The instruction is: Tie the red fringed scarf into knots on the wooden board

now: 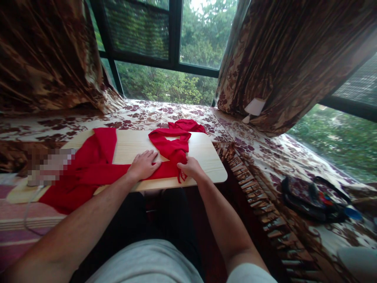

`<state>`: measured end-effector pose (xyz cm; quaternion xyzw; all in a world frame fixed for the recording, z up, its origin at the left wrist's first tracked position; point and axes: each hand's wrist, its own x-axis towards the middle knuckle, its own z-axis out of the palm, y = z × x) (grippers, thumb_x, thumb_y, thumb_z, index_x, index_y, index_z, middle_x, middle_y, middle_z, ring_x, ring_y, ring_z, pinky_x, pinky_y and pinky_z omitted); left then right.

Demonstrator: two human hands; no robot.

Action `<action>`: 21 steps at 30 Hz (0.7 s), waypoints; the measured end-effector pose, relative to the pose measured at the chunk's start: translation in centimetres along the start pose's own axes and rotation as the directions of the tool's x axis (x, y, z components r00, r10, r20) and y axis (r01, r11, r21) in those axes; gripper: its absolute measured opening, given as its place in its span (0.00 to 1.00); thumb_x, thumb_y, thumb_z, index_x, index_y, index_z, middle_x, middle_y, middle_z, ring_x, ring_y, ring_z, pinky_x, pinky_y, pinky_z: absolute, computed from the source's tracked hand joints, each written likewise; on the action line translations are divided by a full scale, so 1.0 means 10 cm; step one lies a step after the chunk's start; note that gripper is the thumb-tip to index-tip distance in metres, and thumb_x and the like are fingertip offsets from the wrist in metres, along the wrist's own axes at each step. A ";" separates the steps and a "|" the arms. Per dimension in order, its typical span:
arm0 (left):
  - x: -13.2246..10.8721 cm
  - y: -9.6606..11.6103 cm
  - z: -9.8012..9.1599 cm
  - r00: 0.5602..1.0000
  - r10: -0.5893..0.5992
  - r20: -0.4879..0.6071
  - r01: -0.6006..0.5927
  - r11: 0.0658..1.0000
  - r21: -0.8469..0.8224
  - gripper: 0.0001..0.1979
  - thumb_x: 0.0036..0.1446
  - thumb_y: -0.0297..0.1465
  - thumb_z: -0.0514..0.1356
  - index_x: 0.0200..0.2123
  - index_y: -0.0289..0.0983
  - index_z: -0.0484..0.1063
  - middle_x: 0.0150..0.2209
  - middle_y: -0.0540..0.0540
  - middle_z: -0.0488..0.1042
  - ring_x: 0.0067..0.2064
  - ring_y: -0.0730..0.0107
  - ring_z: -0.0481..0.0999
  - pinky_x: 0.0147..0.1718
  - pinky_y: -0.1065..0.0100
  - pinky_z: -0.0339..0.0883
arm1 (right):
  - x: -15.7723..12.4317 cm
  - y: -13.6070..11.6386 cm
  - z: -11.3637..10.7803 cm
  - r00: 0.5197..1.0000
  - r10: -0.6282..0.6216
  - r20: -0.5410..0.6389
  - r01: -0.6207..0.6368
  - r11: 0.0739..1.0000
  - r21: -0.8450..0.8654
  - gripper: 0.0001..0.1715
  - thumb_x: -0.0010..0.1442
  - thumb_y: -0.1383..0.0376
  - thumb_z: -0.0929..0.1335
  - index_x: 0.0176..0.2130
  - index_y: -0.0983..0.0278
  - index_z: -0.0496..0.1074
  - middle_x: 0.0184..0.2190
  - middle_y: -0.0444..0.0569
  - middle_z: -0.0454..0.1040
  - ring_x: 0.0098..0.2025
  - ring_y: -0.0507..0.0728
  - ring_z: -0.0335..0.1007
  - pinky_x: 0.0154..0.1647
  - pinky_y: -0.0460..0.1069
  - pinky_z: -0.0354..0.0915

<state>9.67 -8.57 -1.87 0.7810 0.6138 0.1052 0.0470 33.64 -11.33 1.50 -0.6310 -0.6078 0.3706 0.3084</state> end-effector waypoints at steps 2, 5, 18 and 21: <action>0.00 0.00 0.00 1.000 0.001 0.001 -0.001 1.000 -0.001 0.34 0.65 0.50 0.45 0.69 0.41 0.59 0.71 0.40 0.55 0.72 0.52 0.52 0.68 0.47 0.44 | 0.01 -0.03 -0.10 0.997 -0.037 -0.065 0.014 0.944 -0.329 0.21 0.55 0.49 0.71 0.25 0.63 0.74 0.23 0.51 0.76 0.29 0.57 0.73 0.29 0.48 0.62; 0.00 0.00 0.00 1.000 0.002 0.001 -0.002 1.000 0.001 0.34 0.65 0.50 0.45 0.68 0.40 0.59 0.71 0.40 0.55 0.71 0.52 0.52 0.67 0.46 0.44 | 0.02 -0.10 -0.16 0.981 -0.106 -0.160 -0.001 0.831 -0.556 0.30 0.62 0.43 0.64 0.29 0.64 0.79 0.30 0.58 0.80 0.39 0.62 0.77 0.40 0.51 0.65; 0.00 -0.01 0.01 1.000 0.011 -0.011 -0.011 0.999 0.033 0.34 0.66 0.51 0.45 0.69 0.41 0.58 0.71 0.41 0.56 0.72 0.54 0.52 0.67 0.52 0.45 | -0.02 0.06 0.36 0.954 -0.262 0.144 0.294 0.731 -0.616 0.39 0.69 0.46 0.58 0.73 0.55 0.50 0.75 0.52 0.40 0.75 0.68 0.35 0.70 0.67 0.40; 0.01 -0.01 0.00 1.000 0.005 0.006 -0.005 0.999 0.032 0.35 0.65 0.51 0.44 0.69 0.41 0.57 0.71 0.41 0.55 0.72 0.54 0.51 0.67 0.50 0.46 | 0.00 0.08 0.34 0.954 -0.256 0.157 0.297 0.729 -0.617 0.40 0.69 0.45 0.58 0.73 0.55 0.49 0.75 0.52 0.41 0.75 0.68 0.35 0.71 0.66 0.39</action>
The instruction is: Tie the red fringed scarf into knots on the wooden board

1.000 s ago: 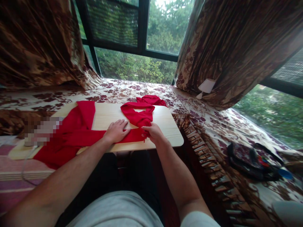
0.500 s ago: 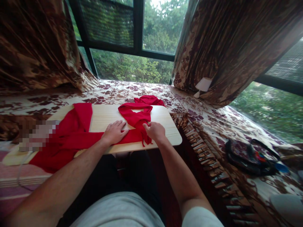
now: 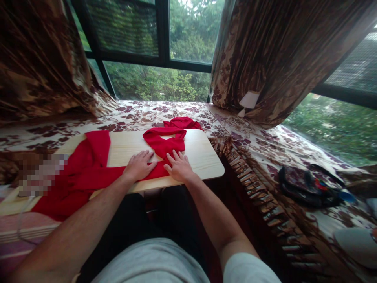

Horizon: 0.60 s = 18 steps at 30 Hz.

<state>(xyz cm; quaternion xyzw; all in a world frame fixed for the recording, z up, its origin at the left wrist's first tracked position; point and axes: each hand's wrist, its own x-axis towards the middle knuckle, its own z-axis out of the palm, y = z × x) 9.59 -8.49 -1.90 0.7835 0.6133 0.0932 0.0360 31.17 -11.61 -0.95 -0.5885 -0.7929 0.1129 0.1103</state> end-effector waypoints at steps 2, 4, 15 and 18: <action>0.00 0.00 -0.01 1.000 0.001 0.002 -0.001 1.000 -0.003 0.35 0.65 0.51 0.44 0.69 0.40 0.57 0.71 0.41 0.55 0.72 0.53 0.52 0.67 0.49 0.46 | 0.00 0.00 -0.01 1.000 0.000 -0.007 0.000 1.000 0.002 0.40 0.69 0.45 0.58 0.73 0.55 0.50 0.75 0.52 0.42 0.75 0.68 0.36 0.71 0.66 0.39; -0.01 0.01 -0.02 1.000 0.004 -0.002 -0.004 1.000 -0.005 0.35 0.66 0.51 0.44 0.69 0.40 0.58 0.71 0.40 0.56 0.71 0.53 0.52 0.67 0.47 0.47 | -0.01 -0.02 0.00 1.000 -0.003 -0.016 0.003 1.000 0.012 0.40 0.69 0.45 0.59 0.73 0.56 0.51 0.75 0.53 0.42 0.75 0.69 0.36 0.71 0.66 0.39; 0.01 -0.02 -0.01 1.000 0.016 -0.012 -0.016 1.000 0.027 0.35 0.66 0.52 0.43 0.68 0.40 0.59 0.71 0.40 0.57 0.71 0.54 0.54 0.67 0.52 0.47 | 0.35 0.49 -0.13 0.743 0.640 -0.193 -0.253 0.536 0.806 0.19 0.66 0.57 0.58 0.37 0.65 0.71 0.37 0.51 0.78 0.32 0.52 0.75 0.28 0.45 0.66; 0.01 -0.02 0.00 1.000 0.017 -0.012 -0.017 0.999 0.028 0.35 0.66 0.51 0.43 0.68 0.39 0.60 0.71 0.40 0.57 0.71 0.53 0.54 0.66 0.52 0.48 | 0.38 0.62 -0.06 0.720 0.667 -0.192 -0.208 0.471 0.857 0.13 0.62 0.59 0.61 0.34 0.65 0.70 0.31 0.47 0.76 0.27 0.51 0.74 0.24 0.43 0.62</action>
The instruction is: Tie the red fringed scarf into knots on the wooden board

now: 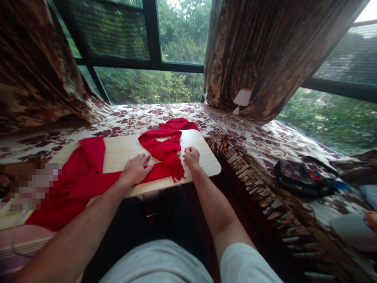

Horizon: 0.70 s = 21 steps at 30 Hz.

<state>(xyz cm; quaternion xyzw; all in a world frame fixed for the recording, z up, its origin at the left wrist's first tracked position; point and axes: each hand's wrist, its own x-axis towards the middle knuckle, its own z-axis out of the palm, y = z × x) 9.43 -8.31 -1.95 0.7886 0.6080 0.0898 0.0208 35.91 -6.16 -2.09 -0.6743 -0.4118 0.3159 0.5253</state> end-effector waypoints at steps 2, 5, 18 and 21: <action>0.00 0.00 0.00 1.000 0.001 0.002 -0.001 1.000 -0.004 0.35 0.66 0.51 0.43 0.68 0.38 0.60 0.71 0.40 0.57 0.71 0.53 0.54 0.66 0.51 0.48 | 0.00 0.07 0.01 0.996 -0.090 0.001 0.090 0.995 -0.033 0.15 0.61 0.57 0.62 0.31 0.64 0.70 0.27 0.45 0.75 0.26 0.51 0.73 0.24 0.43 0.61; 0.00 0.01 -0.01 1.000 0.000 0.002 0.000 1.000 -0.009 0.35 0.66 0.50 0.44 0.68 0.37 0.61 0.70 0.39 0.57 0.71 0.53 0.54 0.67 0.51 0.48 | -0.03 0.12 0.03 0.980 -0.197 -0.006 0.194 0.972 -0.132 0.17 0.62 0.56 0.62 0.29 0.63 0.71 0.24 0.44 0.74 0.25 0.52 0.71 0.26 0.45 0.60; -0.01 0.02 -0.05 1.000 -0.010 0.024 0.012 0.999 -0.052 0.35 0.66 0.50 0.45 0.68 0.36 0.60 0.71 0.38 0.56 0.71 0.50 0.53 0.67 0.47 0.47 | -0.09 0.10 0.03 0.932 -0.359 0.055 0.351 0.850 -0.392 0.18 0.63 0.59 0.64 0.25 0.63 0.72 0.25 0.45 0.75 0.28 0.52 0.64 0.31 0.47 0.53; -0.01 0.02 -0.04 1.000 -0.007 0.012 0.007 0.998 -0.059 0.35 0.65 0.50 0.46 0.68 0.36 0.60 0.71 0.37 0.56 0.71 0.50 0.53 0.67 0.46 0.47 | -0.09 0.09 0.02 0.930 -0.360 0.066 0.355 0.843 -0.403 0.18 0.63 0.59 0.65 0.25 0.63 0.73 0.25 0.45 0.76 0.28 0.52 0.65 0.31 0.47 0.53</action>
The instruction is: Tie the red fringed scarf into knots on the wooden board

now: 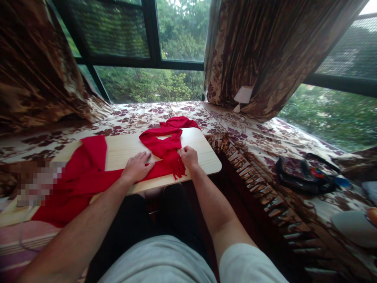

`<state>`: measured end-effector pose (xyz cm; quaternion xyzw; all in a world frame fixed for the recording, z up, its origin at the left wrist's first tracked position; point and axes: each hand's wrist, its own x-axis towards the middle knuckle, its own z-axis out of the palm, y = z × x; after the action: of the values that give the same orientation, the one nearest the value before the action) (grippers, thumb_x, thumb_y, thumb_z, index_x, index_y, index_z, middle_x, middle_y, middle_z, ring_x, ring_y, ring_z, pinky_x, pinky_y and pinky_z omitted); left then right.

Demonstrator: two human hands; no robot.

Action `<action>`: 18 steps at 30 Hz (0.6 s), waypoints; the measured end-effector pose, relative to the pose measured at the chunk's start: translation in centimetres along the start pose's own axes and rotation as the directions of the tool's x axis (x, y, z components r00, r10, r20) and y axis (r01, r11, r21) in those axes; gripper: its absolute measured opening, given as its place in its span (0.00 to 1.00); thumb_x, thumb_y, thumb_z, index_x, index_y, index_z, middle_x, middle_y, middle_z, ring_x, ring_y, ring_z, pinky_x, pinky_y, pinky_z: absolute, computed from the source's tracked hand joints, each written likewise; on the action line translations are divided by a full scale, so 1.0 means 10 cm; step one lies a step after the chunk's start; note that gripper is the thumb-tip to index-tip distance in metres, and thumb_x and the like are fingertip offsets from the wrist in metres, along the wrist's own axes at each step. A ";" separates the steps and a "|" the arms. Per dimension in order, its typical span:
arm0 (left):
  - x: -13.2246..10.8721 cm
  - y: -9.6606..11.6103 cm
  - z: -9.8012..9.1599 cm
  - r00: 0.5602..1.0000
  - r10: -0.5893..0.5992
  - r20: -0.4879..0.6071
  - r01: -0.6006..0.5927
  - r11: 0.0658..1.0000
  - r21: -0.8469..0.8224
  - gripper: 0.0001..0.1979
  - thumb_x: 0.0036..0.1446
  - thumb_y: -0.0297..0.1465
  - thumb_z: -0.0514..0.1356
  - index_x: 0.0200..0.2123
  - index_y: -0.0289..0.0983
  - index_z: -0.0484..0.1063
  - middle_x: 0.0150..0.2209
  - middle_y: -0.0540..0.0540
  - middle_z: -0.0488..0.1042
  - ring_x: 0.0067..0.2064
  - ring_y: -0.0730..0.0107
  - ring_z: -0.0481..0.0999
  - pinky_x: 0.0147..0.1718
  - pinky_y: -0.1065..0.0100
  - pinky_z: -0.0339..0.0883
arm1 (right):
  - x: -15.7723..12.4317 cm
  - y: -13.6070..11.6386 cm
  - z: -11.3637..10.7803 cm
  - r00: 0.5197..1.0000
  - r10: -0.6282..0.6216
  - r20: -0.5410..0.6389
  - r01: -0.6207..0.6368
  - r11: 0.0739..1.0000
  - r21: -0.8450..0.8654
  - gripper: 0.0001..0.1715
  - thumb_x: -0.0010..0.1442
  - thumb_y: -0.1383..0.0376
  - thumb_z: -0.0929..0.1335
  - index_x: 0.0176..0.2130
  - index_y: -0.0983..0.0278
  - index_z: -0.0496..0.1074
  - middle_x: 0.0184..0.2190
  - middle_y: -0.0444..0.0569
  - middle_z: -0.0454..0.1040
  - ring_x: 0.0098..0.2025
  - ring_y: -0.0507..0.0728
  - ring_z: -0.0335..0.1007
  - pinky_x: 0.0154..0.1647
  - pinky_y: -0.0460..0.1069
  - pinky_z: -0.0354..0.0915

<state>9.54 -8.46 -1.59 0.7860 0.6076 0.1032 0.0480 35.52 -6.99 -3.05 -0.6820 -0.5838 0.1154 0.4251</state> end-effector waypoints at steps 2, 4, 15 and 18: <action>0.00 0.00 0.01 1.000 0.005 -0.004 -0.005 1.000 -0.001 0.35 0.65 0.50 0.46 0.68 0.36 0.60 0.70 0.37 0.56 0.71 0.50 0.53 0.66 0.47 0.47 | 0.00 -0.01 -0.01 1.000 0.003 0.002 -0.003 1.000 -0.005 0.17 0.63 0.60 0.65 0.25 0.63 0.73 0.25 0.45 0.76 0.28 0.52 0.65 0.31 0.47 0.54; 0.00 0.00 0.01 1.000 0.006 -0.005 -0.006 1.000 0.001 0.35 0.65 0.50 0.46 0.68 0.36 0.60 0.70 0.37 0.57 0.71 0.49 0.54 0.66 0.47 0.47 | -0.01 -0.02 -0.01 1.000 0.006 0.000 -0.006 1.000 -0.010 0.17 0.63 0.60 0.65 0.25 0.63 0.73 0.25 0.46 0.76 0.28 0.52 0.66 0.32 0.47 0.54; 0.00 -0.01 0.02 1.000 0.012 -0.010 -0.011 1.000 0.010 0.35 0.66 0.50 0.46 0.68 0.37 0.60 0.71 0.38 0.57 0.71 0.50 0.53 0.67 0.49 0.47 | -0.01 -0.01 -0.01 1.000 -0.021 -0.007 0.021 0.999 -0.040 0.16 0.62 0.60 0.65 0.27 0.62 0.76 0.27 0.47 0.78 0.29 0.53 0.68 0.33 0.47 0.56; 0.00 0.00 0.02 1.000 0.006 -0.006 -0.006 1.000 0.004 0.35 0.66 0.50 0.45 0.68 0.37 0.59 0.71 0.38 0.56 0.71 0.50 0.53 0.67 0.47 0.46 | -0.01 0.01 0.01 0.999 -0.038 -0.002 0.038 0.999 -0.017 0.15 0.62 0.60 0.65 0.28 0.62 0.77 0.26 0.45 0.78 0.29 0.53 0.69 0.34 0.47 0.57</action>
<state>9.57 -8.48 -1.83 0.7875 0.6057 0.1048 0.0444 35.52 -7.04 -3.25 -0.6745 -0.5972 0.1014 0.4221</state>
